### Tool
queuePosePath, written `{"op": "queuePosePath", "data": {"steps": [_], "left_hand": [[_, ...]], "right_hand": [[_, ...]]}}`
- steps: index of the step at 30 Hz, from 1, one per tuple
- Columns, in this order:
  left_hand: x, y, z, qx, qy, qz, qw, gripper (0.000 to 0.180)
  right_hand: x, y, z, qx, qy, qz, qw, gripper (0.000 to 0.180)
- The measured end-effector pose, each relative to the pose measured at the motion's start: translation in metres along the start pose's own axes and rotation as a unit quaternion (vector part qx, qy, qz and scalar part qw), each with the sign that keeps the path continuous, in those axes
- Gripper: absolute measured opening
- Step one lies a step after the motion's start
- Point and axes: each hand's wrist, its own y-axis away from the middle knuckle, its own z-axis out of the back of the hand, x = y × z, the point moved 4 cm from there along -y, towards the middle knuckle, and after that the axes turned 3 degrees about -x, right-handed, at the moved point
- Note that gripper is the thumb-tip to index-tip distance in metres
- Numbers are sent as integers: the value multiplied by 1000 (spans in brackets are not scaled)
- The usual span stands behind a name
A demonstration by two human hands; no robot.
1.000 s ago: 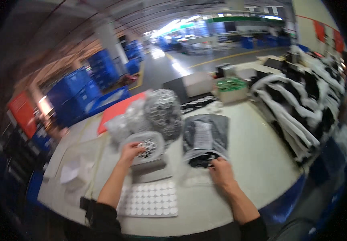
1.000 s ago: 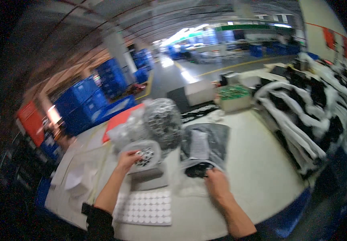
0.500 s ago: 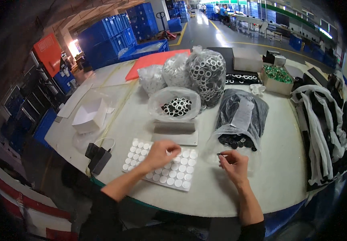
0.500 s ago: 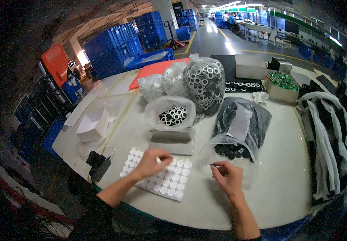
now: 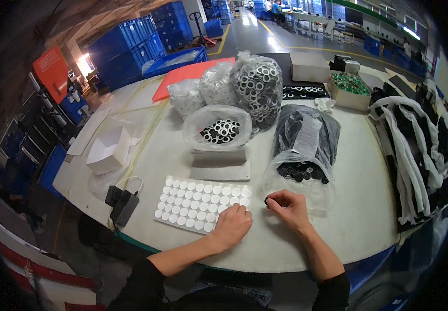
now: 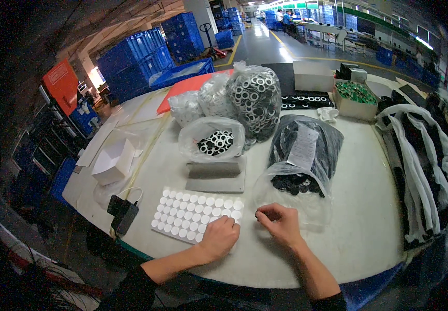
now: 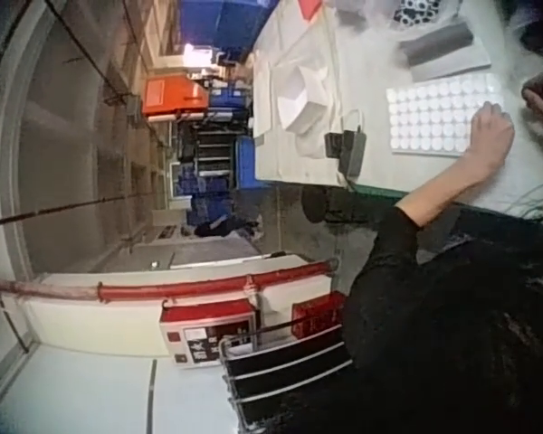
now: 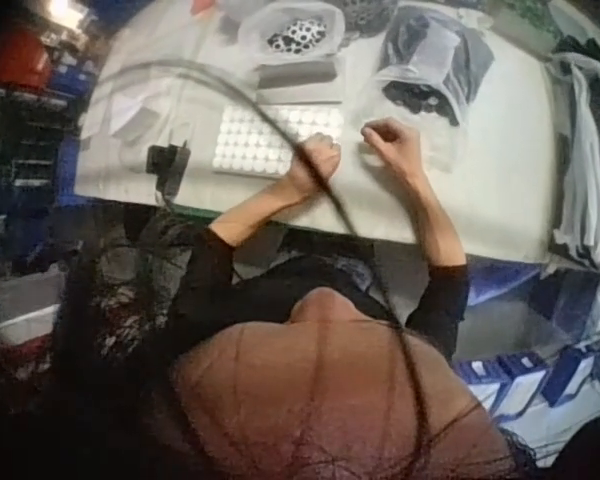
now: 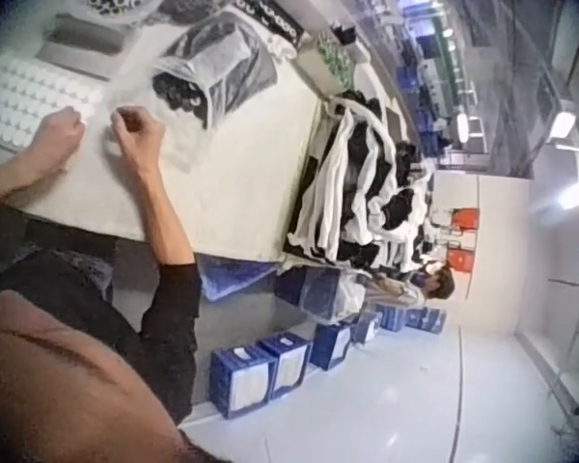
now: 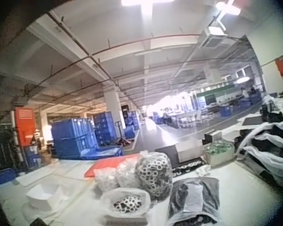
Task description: The person assembles small circular lighting components by hand, then places the finished components into a white plastic tray.
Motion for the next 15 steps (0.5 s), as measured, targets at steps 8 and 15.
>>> {"op": "queuePosePath", "data": {"steps": [8, 15], "left_hand": [[60, -11, -14, 86, 437, 237, 864, 10], [98, 1, -17, 50, 514, 274, 811, 6]], "right_hand": [[12, -1, 2, -12, -99, -79, 992, 17], [-1, -2, -3, 68, -25, -100, 992, 18]]}}
